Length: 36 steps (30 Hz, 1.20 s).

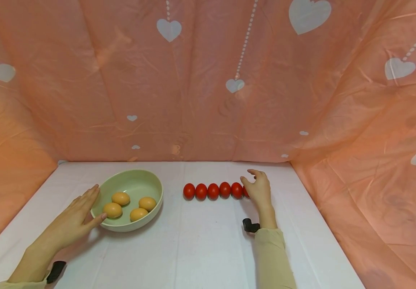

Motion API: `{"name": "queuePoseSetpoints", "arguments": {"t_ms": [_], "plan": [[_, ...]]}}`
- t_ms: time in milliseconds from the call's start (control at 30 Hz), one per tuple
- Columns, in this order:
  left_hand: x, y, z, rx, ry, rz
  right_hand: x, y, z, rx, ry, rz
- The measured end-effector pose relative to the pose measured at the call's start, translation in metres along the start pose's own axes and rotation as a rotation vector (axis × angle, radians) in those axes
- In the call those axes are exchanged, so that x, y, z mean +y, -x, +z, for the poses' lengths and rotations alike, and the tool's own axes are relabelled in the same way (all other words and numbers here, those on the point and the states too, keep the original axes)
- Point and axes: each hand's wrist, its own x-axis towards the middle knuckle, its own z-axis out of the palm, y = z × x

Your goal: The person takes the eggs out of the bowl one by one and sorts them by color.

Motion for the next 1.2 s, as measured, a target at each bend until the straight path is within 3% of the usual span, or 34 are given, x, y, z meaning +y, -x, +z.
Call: {"name": "queuePoseSetpoints", "arguments": {"t_ms": [333,767,1200], "plan": [[0.000,-0.001,0.000,-0.007,-0.010,0.001,-0.027,0.001,0.024,0.080,-0.069,-0.162],[0.000,0.000,0.000,-0.010,-0.017,-0.004,-0.061,0.006,0.052,0.061,-0.114,-0.312],[0.000,0.000,0.001,-0.006,-0.010,-0.007,-0.101,0.016,0.081,-0.024,-0.046,-0.493]]}}
